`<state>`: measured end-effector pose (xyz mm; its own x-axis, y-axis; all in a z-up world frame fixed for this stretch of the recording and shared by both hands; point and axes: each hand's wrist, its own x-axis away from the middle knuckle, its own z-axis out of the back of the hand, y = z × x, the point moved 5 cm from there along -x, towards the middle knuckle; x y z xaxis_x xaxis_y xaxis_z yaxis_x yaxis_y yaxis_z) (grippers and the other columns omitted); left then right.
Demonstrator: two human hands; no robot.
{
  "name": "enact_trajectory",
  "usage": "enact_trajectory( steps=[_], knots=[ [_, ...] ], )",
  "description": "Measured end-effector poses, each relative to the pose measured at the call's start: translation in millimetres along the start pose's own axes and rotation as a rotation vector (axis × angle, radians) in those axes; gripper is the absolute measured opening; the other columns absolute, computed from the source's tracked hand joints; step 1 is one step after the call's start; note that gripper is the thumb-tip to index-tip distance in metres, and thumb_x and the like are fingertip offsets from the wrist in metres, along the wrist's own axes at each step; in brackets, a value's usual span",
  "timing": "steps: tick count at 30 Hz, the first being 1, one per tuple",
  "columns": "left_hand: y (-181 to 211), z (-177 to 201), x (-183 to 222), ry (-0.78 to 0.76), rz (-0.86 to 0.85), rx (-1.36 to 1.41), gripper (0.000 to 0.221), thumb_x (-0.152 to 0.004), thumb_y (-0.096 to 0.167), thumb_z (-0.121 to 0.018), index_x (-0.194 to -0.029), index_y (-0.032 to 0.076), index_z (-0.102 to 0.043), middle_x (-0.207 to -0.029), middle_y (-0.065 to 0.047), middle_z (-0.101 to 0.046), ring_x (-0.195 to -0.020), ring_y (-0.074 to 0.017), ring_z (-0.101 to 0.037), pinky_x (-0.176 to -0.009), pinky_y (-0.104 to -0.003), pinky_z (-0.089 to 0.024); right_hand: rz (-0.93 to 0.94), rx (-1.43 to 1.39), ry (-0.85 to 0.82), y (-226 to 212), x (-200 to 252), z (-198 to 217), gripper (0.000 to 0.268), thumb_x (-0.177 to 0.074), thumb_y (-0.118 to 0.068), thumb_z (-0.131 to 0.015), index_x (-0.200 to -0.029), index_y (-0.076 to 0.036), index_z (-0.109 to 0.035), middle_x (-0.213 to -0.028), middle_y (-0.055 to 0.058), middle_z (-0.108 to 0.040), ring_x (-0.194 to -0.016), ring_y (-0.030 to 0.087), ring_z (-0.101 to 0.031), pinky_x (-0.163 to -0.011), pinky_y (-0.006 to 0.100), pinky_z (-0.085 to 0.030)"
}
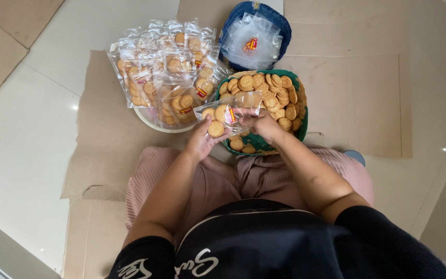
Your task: The person picks up cookies from a basket by hand and places them into small plastic bags.
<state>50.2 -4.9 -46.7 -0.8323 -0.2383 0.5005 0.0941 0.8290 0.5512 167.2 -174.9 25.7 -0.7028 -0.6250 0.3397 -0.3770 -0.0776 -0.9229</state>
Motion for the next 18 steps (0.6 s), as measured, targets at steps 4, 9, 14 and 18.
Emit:
enact_trajectory(
  steps=[4,9,14,18],
  knots=[
    [6.2,-11.9,10.9,0.016,-0.006,-0.083,0.048,-0.095,0.042,-0.07,-0.113,-0.002,-0.062,-0.102,-0.024,-0.075,-0.089,-0.0421,-0.075,-0.083,-0.061,-0.062,0.02,0.022,-0.154,-25.6,8.6,-4.8,0.043,-0.091,0.003,-0.065,-0.133,-0.007,-0.067,-0.068,0.0,-0.053,-0.041,0.0,-0.036,-0.034,0.013,-0.026],
    [-2.6,2.4,0.0,0.042,-0.039,-0.096,0.042,-0.09,0.028,-0.079,-0.119,0.001,-0.062,-0.103,-0.024,-0.075,-0.088,-0.0441,-0.075,-0.082,-0.062,-0.062,0.069,-0.007,-0.189,-4.3,-5.2,6.0,0.038,-0.091,0.003,-0.065,-0.128,-0.004,-0.065,-0.064,0.001,-0.049,-0.039,0.002,-0.04,-0.032,0.014,-0.027],
    [-0.2,-1.2,8.4,0.01,-0.009,-0.171,0.039,-0.085,0.017,-0.082,-0.116,0.004,-0.063,-0.104,-0.019,-0.076,-0.086,-0.0367,-0.077,-0.076,-0.052,-0.066,0.012,-0.023,-0.277,-8.5,-7.0,7.4,0.042,-0.089,0.007,-0.061,-0.128,-0.005,-0.07,-0.063,0.0,-0.049,-0.04,0.0,-0.036,-0.034,0.014,-0.029],
    [1.8,-6.0,13.8,0.008,0.005,-0.184,0.038,-0.084,0.017,-0.082,-0.115,0.005,-0.064,-0.104,-0.019,-0.077,-0.086,-0.0359,-0.077,-0.074,-0.051,-0.066,-0.024,0.009,-0.341,-15.2,-1.1,8.4,0.052,-0.087,0.01,-0.056,-0.135,-0.007,-0.066,-0.062,-0.004,-0.046,-0.04,-0.001,-0.034,-0.033,0.013,-0.028]
  ],
)
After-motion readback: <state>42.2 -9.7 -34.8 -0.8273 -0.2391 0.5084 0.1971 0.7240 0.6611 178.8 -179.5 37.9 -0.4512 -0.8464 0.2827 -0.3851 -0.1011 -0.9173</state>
